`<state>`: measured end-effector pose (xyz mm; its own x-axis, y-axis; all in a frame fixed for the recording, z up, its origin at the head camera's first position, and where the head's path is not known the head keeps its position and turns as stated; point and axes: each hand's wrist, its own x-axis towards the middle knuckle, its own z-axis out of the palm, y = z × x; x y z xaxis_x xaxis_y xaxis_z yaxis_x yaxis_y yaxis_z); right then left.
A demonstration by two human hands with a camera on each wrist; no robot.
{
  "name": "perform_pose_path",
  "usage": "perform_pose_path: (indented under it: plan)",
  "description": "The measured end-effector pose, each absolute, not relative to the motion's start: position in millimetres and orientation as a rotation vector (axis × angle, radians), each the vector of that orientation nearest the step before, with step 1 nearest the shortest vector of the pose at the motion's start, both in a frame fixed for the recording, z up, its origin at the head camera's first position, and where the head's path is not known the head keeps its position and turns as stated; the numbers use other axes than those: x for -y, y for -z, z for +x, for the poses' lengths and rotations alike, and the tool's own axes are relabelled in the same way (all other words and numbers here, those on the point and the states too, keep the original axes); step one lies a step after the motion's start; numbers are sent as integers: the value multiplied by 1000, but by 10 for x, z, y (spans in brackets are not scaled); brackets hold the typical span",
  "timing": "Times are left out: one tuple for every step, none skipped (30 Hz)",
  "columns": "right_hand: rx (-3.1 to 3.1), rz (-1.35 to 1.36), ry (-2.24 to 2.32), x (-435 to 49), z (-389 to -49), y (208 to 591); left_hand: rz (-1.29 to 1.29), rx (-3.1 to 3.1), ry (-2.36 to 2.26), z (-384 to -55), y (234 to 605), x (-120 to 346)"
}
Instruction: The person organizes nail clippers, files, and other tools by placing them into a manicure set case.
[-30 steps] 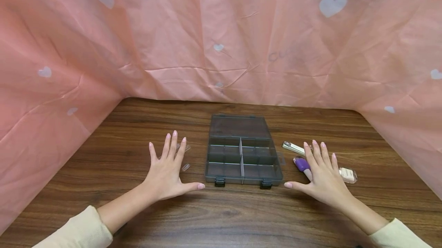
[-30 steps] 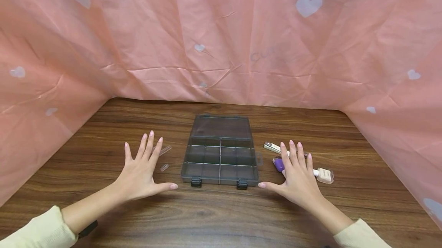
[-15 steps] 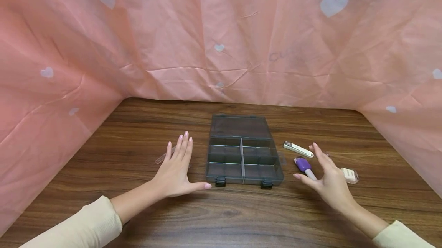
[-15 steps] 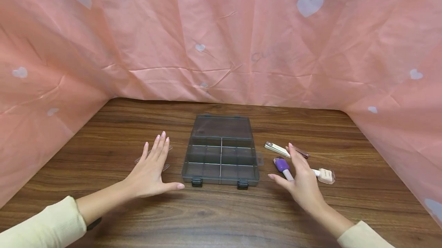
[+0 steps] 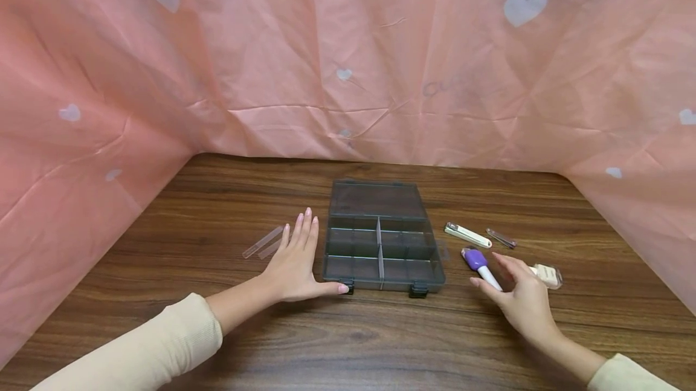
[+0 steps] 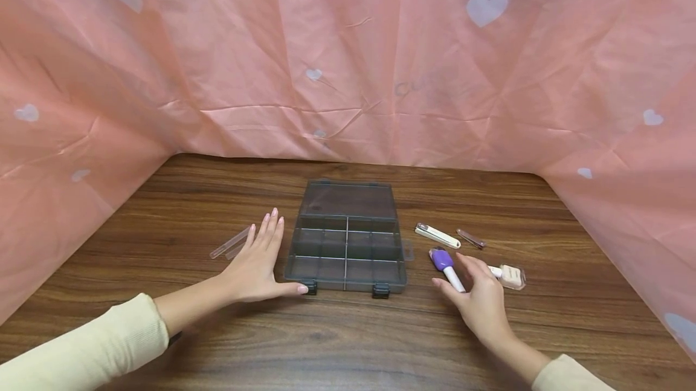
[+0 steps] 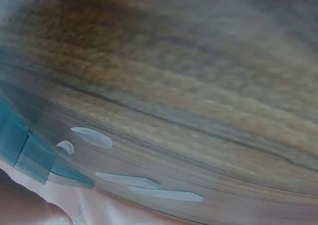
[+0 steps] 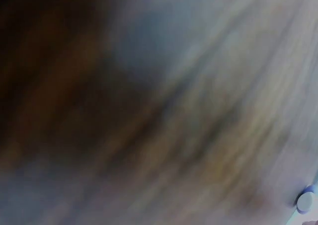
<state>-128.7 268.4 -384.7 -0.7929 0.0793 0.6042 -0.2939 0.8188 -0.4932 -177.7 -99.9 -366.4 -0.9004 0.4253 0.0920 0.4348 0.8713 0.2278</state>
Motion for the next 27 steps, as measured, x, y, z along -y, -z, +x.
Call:
perform_pose_path:
  plan:
    - [2374, 146, -778, -2690, -1288, 3857, -688, 3008, 375, -1788, 3664, 987]
    - [2384, 132, -778, -2697, -1287, 3863, -688, 3014, 373, -1800, 3667, 974]
    - [2395, 118, -775, -2706, -1286, 3869, -690, 3019, 373, -1813, 3673, 966]
    - [2409, 104, -773, -2716, -1284, 3874, -688, 3024, 377, -1827, 3678, 956]
    - [2432, 86, -775, -2727, -1278, 3878, -687, 3030, 376, -1841, 3683, 947]
    - [2455, 72, -772, -2736, -1272, 3878, -688, 3036, 375, -1856, 3692, 937]
    - [2481, 59, -772, -2750, -1263, 3878, -691, 3043, 372, -1871, 3702, 929]
    - [2512, 43, -765, -2764, -1255, 3877, -695, 3046, 368, -1884, 3712, 921]
    - [2534, 35, -756, -2778, -1249, 3878, -698, 3050, 369, -1892, 3717, 915]
    - [2553, 32, -749, -2789, -1243, 3879, -700, 3055, 369, -1897, 3717, 907]
    - [2570, 28, -744, -2799, -1240, 3879, -704, 3057, 370, -1900, 3719, 903]
    - [2578, 30, -733, -2807, -1241, 3881, -706, 3060, 369, -1902, 3724, 899]
    - [2585, 27, -722, -2820, -1235, 3883, -708, 3063, 371, -1899, 3722, 890]
    - [2589, 25, -711, -2827, -1231, 3886, -712, 3065, 375, -1894, 3718, 883]
    - [2589, 24, -703, -2833, -1226, 3888, -715, 3069, 377, -1890, 3716, 876]
    - [2594, 21, -696, -2833, -1231, 3890, -716, 3073, 377, -1891, 3719, 874]
    - [2599, 17, -689, -2832, -1237, 3893, -717, 3077, 378, -1891, 3722, 871]
    - [2603, 15, -680, -2830, -1242, 3895, -721, 3080, 377, -1893, 3726, 869]
    - [2608, 15, -670, -2828, -1247, 3896, -723, 3084, 377, -1895, 3729, 867]
    - [2611, 16, -666, -2827, -1250, 3897, -728, 3086, 375, -1898, 3733, 865]
    - [2614, 16, -660, -2825, -1253, 3897, -731, 3089, 374, -1901, 3737, 862]
    - [2617, 19, -658, -2826, -1259, 3899, -732, 3091, 378, -1902, 3738, 862]
    - [2619, 22, -660, -2828, -1265, 3902, -733, 3092, 378, -1905, 3741, 861]
    - [2623, 23, -661, -2831, -1270, 3904, -733, 3092, 377, -1908, 3746, 860]
    - [2627, 22, -662, -2834, -1271, 3904, -734, 3091, 379, -1910, 3748, 860]
    - [2633, 18, -667, -2836, -1270, 3903, -736, 3091, 380, -1911, 3749, 859]
    - [2641, 12, -669, -2839, -1271, 3900, -736, 3091, 378, -1912, 3751, 858]
